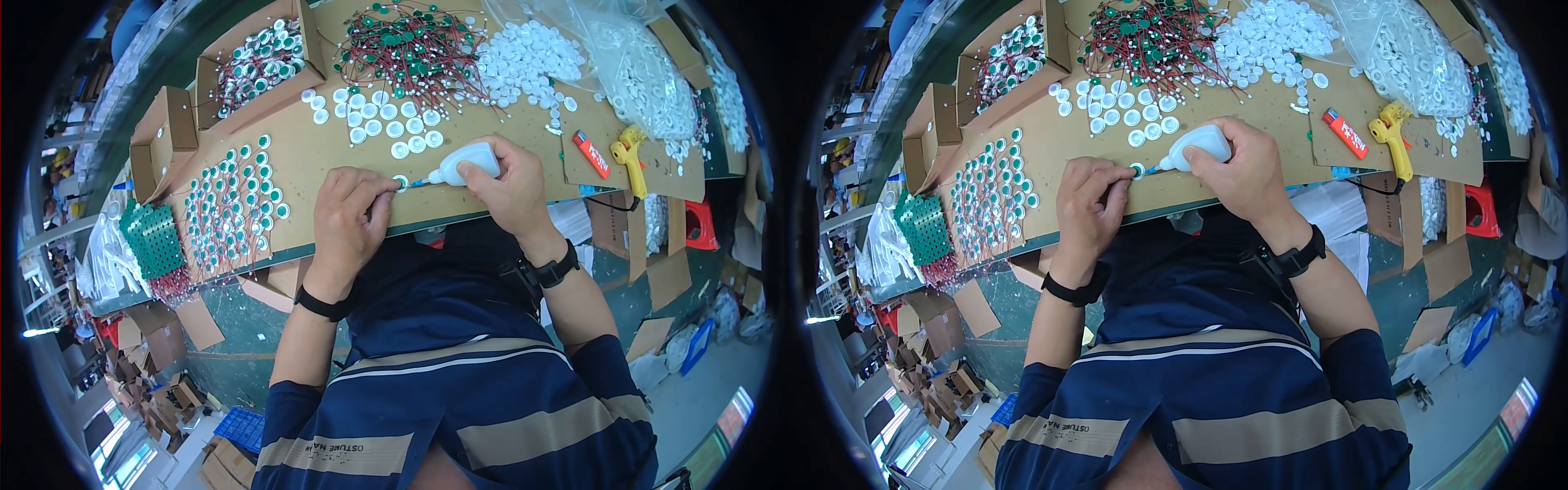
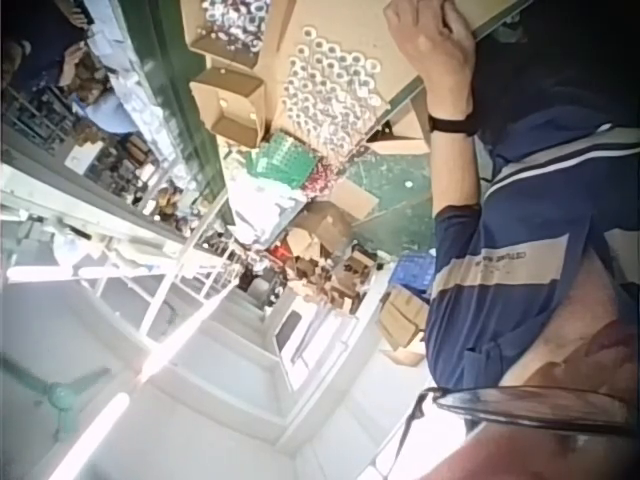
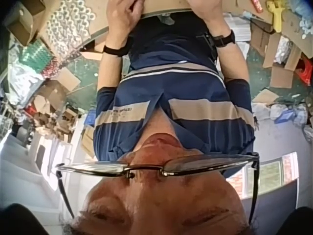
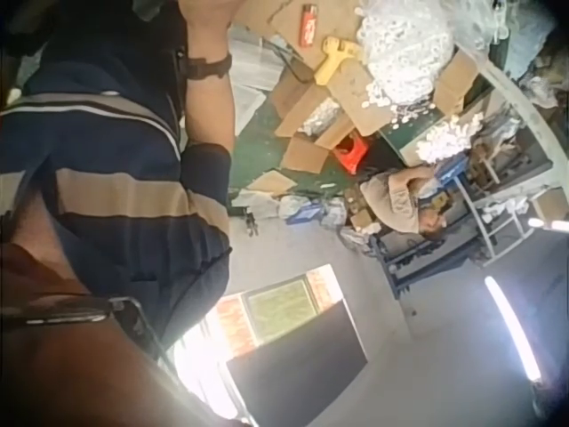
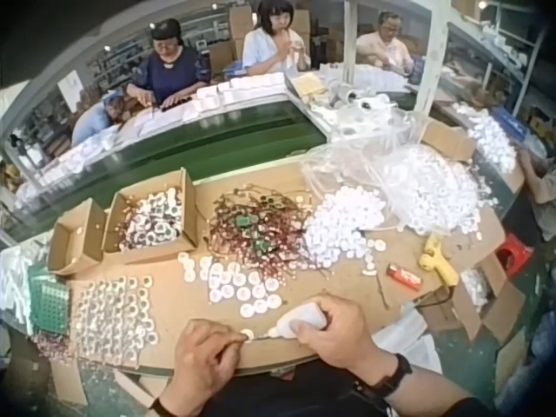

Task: The person picks up a green circuit board and a white plastic cap, applies glue to the cap from a bottle, and joins the pieces together. They repeat this process for several units, occasionally moving items on the table to reach more components.

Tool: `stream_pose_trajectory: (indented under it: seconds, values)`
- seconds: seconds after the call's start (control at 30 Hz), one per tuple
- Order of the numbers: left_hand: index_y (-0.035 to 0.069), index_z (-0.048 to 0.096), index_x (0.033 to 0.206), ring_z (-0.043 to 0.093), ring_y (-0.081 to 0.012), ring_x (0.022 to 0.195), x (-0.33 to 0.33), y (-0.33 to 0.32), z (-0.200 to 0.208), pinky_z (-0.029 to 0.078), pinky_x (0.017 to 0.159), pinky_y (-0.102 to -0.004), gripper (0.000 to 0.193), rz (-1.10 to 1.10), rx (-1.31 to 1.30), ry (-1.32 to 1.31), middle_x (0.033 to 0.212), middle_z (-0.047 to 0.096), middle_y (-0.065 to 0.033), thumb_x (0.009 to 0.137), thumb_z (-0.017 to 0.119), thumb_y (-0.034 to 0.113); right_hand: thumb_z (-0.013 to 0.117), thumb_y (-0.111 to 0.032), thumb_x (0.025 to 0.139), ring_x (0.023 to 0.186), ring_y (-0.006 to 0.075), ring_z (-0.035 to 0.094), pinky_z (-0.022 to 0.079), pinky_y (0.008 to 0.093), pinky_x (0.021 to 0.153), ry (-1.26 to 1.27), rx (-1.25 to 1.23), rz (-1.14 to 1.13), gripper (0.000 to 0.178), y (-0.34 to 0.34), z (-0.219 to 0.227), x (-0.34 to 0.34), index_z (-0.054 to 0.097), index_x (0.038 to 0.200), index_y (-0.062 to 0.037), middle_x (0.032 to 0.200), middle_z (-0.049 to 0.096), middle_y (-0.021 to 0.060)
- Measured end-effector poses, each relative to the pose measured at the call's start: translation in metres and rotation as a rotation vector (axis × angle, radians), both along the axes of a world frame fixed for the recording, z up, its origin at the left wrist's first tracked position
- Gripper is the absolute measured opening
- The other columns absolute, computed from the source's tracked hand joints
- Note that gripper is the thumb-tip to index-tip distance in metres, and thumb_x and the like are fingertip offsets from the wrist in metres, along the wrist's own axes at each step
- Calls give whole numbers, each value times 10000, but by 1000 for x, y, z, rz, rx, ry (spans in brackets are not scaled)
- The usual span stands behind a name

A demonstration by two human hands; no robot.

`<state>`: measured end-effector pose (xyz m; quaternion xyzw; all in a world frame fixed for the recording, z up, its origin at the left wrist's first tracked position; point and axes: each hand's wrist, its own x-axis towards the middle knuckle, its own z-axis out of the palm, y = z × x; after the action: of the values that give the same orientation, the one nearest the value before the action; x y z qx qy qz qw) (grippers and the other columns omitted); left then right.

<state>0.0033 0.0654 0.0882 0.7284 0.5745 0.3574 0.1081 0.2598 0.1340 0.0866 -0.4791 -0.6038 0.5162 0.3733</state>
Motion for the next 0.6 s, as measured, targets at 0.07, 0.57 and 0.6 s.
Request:
stream_pose_trajectory:
  seconds: [0.07, 0.57, 0.6]
  values:
    - [89, 849, 1029, 702, -324, 991, 0, 0, -1, 580, 880, -447, 245, 0, -1, -2, 987, 754, -84, 831, 830, -54, 804, -95, 1001, 785, 45, 653, 526, 248, 679, 4, 21, 2, 234, 0, -2, 0, 761, 1190, 37, 941, 756, 17]
    - [86, 851, 1023, 706, -327, 1008, -1, 0, -3, 581, 885, -448, 241, 8, 1, -6, 1004, 756, -86, 829, 847, -55, 766, -76, 1028, 793, 84, 686, 553, 268, 696, 71, -86, 17, 250, 2, -1, 8, 737, 1248, 39, 974, 774, 49]
    - [83, 851, 1024, 706, -327, 1009, -1, 0, -2, 581, 886, -448, 240, 5, 0, -8, 1006, 756, -86, 829, 847, -58, 753, -74, 1038, 799, 99, 703, 564, 274, 703, 102, -110, 22, 259, 2, -3, 13, 730, 1269, 40, 989, 784, 63]
